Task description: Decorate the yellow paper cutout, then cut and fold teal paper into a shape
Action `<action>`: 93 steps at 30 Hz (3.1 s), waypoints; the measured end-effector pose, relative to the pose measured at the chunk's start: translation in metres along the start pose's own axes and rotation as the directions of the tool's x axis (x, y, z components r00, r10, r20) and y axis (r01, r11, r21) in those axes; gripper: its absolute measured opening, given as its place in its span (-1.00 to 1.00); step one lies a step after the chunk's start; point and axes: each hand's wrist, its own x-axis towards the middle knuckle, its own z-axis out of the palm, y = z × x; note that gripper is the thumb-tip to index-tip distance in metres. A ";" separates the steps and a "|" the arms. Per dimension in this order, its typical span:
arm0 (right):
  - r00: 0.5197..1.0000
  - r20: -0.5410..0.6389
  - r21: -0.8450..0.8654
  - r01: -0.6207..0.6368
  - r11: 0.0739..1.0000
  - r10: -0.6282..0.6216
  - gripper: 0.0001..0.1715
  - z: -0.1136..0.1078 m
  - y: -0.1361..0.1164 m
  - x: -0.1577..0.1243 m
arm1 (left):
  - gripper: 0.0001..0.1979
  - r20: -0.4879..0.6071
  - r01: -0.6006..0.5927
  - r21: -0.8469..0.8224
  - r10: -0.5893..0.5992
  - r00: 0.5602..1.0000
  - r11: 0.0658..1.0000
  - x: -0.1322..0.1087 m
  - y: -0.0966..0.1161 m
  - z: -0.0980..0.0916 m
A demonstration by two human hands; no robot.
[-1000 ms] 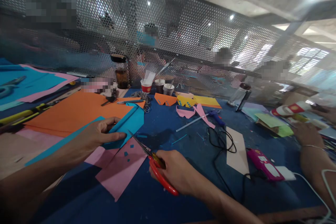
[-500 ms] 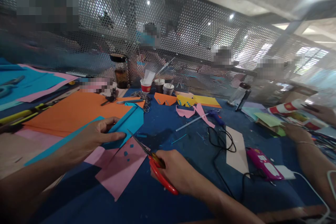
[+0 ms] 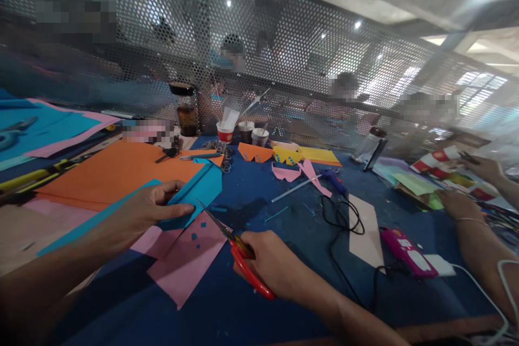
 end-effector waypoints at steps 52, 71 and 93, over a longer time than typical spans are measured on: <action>0.996 0.076 -0.018 0.050 0.999 -0.048 -0.78 -0.011 -0.010 -0.006 | -0.57 0.002 -0.012 -0.021 0.012 1.000 1.000 -0.004 0.004 0.000; 0.989 0.088 0.128 0.104 0.986 -0.116 -0.71 -0.007 -0.009 -0.007 | -0.63 0.007 -0.034 -0.022 0.034 0.999 0.999 -0.004 0.002 0.002; 0.984 0.100 0.112 0.133 0.985 -0.144 -0.67 -0.005 -0.010 -0.009 | -0.64 -0.003 -0.040 0.015 0.040 0.999 0.999 -0.005 0.003 0.000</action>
